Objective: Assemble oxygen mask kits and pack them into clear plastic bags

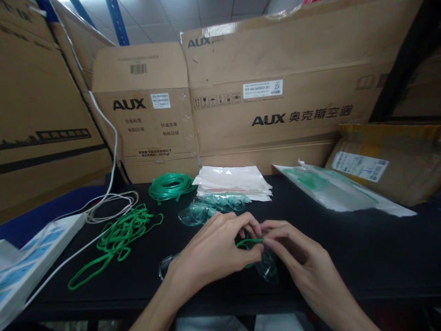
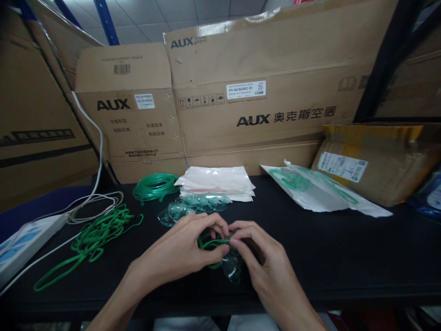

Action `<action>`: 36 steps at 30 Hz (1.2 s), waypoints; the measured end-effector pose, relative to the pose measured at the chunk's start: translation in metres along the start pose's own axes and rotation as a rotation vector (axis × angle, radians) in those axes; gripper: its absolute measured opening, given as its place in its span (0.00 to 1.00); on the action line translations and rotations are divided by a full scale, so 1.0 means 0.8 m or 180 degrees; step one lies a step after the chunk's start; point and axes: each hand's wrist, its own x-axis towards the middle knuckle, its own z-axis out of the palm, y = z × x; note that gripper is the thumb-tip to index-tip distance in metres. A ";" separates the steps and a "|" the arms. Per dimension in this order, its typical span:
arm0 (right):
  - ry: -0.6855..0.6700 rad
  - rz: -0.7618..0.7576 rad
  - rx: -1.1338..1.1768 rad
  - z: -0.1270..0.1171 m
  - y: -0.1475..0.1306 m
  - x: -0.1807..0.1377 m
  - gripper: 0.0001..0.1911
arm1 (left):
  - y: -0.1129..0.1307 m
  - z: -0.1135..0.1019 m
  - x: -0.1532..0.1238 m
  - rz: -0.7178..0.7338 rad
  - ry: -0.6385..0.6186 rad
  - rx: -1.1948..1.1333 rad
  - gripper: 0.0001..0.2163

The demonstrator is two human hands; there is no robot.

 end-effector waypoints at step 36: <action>0.0506 -0.0016 0.0435 -0.003 -0.014 0.001 0.13 | -0.004 -0.035 -0.019 -0.0050 0.0304 0.0521 0.09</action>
